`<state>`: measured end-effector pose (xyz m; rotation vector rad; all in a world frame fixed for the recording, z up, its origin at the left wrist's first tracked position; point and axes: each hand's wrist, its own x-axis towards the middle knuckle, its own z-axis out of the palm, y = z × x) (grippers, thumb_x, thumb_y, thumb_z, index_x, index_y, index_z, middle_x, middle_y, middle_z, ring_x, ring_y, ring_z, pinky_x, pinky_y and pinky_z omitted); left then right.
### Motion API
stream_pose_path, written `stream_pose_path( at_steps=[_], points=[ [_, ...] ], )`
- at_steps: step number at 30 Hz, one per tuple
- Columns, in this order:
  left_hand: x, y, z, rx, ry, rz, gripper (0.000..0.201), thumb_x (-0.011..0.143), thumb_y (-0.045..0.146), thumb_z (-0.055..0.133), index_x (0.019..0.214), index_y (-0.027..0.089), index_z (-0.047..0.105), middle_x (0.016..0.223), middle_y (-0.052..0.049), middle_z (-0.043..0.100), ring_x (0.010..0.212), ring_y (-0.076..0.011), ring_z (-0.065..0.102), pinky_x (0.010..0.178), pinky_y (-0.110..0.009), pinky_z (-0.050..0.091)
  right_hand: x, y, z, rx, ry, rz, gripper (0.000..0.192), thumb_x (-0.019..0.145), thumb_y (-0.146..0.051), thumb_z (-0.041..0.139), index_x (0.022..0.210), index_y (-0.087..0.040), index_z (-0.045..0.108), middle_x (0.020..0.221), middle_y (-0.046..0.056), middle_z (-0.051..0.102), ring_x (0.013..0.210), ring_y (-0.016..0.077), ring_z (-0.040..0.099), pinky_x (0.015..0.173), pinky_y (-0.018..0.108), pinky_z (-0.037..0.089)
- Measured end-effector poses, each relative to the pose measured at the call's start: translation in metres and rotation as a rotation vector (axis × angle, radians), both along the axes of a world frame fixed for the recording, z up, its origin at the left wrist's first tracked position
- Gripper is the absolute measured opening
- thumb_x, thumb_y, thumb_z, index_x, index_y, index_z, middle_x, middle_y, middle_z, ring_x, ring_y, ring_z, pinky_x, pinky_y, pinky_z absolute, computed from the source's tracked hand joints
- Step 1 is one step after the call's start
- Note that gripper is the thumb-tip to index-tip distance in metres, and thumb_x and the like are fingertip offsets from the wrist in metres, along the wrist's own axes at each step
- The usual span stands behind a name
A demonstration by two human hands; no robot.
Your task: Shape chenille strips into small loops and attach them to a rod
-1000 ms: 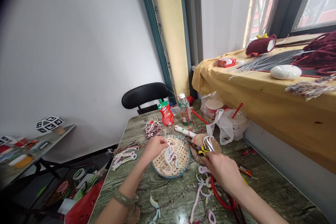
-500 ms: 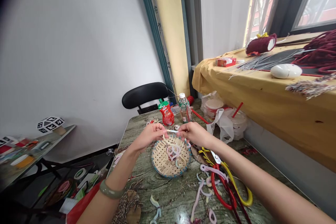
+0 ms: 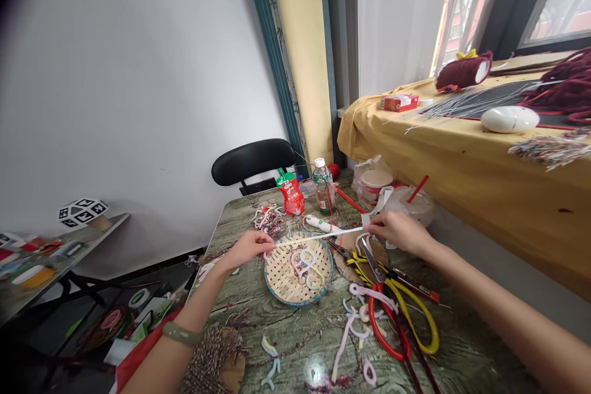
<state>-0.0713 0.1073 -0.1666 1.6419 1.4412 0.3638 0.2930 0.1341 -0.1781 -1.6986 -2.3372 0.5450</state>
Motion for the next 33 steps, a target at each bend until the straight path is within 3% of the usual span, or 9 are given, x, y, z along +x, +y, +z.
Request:
stream_pose_path(
  at_steps=[7, 11, 14, 17, 20, 23, 26, 30, 33],
  points=[
    [0.005, -0.010, -0.027, -0.007, 0.013, -0.004, 0.027, 0.086, 0.030, 0.053, 0.108, 0.014, 0.056, 0.105, -0.007, 0.060, 0.087, -0.0189, 0.060, 0.074, -0.038, 0.052, 0.017, -0.010, -0.021, -0.039, -0.062, -0.089, 0.020, 0.090, -0.033, 0.051, 0.091, -0.016, 0.062, 0.089, 0.002, 0.064, 0.076, 0.0147, 0.061, 0.069, 0.032, 0.051],
    [0.020, -0.013, -0.032, 0.052, -0.024, -0.013, 0.023, 0.086, 0.031, 0.053, 0.099, 0.013, 0.059, 0.095, -0.005, 0.063, 0.079, -0.0164, 0.061, 0.069, -0.035, 0.052, -0.004, -0.022, -0.015, -0.008, -0.002, -0.124, 0.016, 0.089, -0.028, 0.054, 0.096, -0.016, 0.060, 0.099, 0.004, 0.062, 0.082, 0.0160, 0.061, 0.072, 0.035, 0.051],
    [0.042, -0.016, -0.023, 0.137, -0.093, -0.025, 0.014, 0.081, 0.025, 0.059, 0.082, 0.012, 0.063, 0.078, -0.002, 0.065, 0.071, -0.0147, 0.061, 0.068, -0.032, 0.050, -0.047, -0.033, -0.005, 0.008, 0.153, -0.030, 0.019, 0.090, -0.030, 0.051, 0.102, -0.017, 0.059, 0.105, 0.006, 0.061, 0.086, 0.0170, 0.060, 0.075, 0.036, 0.050],
    [0.067, -0.020, -0.007, 0.223, -0.189, -0.030, 0.010, 0.075, 0.020, 0.060, 0.077, 0.015, 0.069, 0.073, -0.002, 0.069, 0.069, -0.0164, 0.062, 0.065, -0.027, 0.047, -0.090, -0.040, 0.006, -0.076, 0.341, 0.163, 0.034, 0.086, -0.034, 0.057, 0.114, -0.016, 0.054, 0.090, 0.004, 0.066, 0.070, 0.0142, 0.063, 0.065, 0.031, 0.052],
    [0.085, -0.021, 0.005, 0.311, -0.249, 0.011, 0.013, 0.073, 0.020, 0.059, 0.082, 0.015, 0.068, 0.078, -0.004, 0.070, 0.071, -0.0166, 0.062, 0.065, -0.025, 0.046, -0.105, -0.041, 0.016, -0.145, 0.445, 0.269, 0.028, 0.087, -0.037, 0.052, 0.098, -0.014, 0.062, 0.078, 0.002, 0.069, 0.063, 0.0129, 0.064, 0.057, 0.026, 0.051],
    [0.091, -0.019, 0.003, 0.367, -0.238, 0.040, 0.014, 0.075, 0.022, 0.056, 0.081, 0.014, 0.066, 0.074, -0.006, 0.069, 0.067, -0.0169, 0.061, 0.061, -0.026, 0.046, -0.083, -0.040, 0.027, -0.098, 0.453, 0.220, 0.030, 0.086, -0.039, 0.049, 0.080, -0.016, 0.068, 0.066, 0.001, 0.068, 0.058, 0.0145, 0.061, 0.054, 0.025, 0.046],
    [0.102, -0.022, -0.012, 0.403, -0.166, 0.011, 0.014, 0.077, 0.019, 0.054, 0.080, 0.016, 0.067, 0.076, -0.006, 0.069, 0.069, -0.0180, 0.062, 0.064, -0.028, 0.046, -0.044, -0.042, 0.044, 0.045, 0.416, 0.066, 0.027, 0.080, -0.040, 0.054, 0.071, -0.018, 0.067, 0.061, 0.002, 0.065, 0.058, 0.0172, 0.056, 0.055, 0.027, 0.040],
    [0.135, -0.033, -0.039, 0.396, -0.024, -0.149, 0.008, 0.076, 0.019, 0.060, 0.075, 0.021, 0.068, 0.083, -0.004, 0.070, 0.081, -0.0185, 0.062, 0.079, -0.033, 0.046, -0.005, -0.055, 0.069, 0.190, 0.424, -0.107, 0.031, 0.082, -0.047, 0.050, 0.079, -0.019, 0.064, 0.071, 0.004, 0.065, 0.064, 0.0187, 0.053, 0.059, 0.029, 0.038],
    [0.161, -0.039, -0.057, 0.355, 0.109, -0.221, 0.013, 0.084, 0.028, 0.056, 0.091, 0.019, 0.063, 0.099, -0.006, 0.064, 0.088, -0.0174, 0.060, 0.079, -0.037, 0.048, 0.009, -0.073, 0.083, 0.252, 0.464, -0.194, 0.036, 0.080, -0.054, 0.049, 0.082, -0.021, 0.063, 0.080, 0.007, 0.067, 0.071, 0.0217, 0.056, 0.062, 0.031, 0.040]
  ],
)
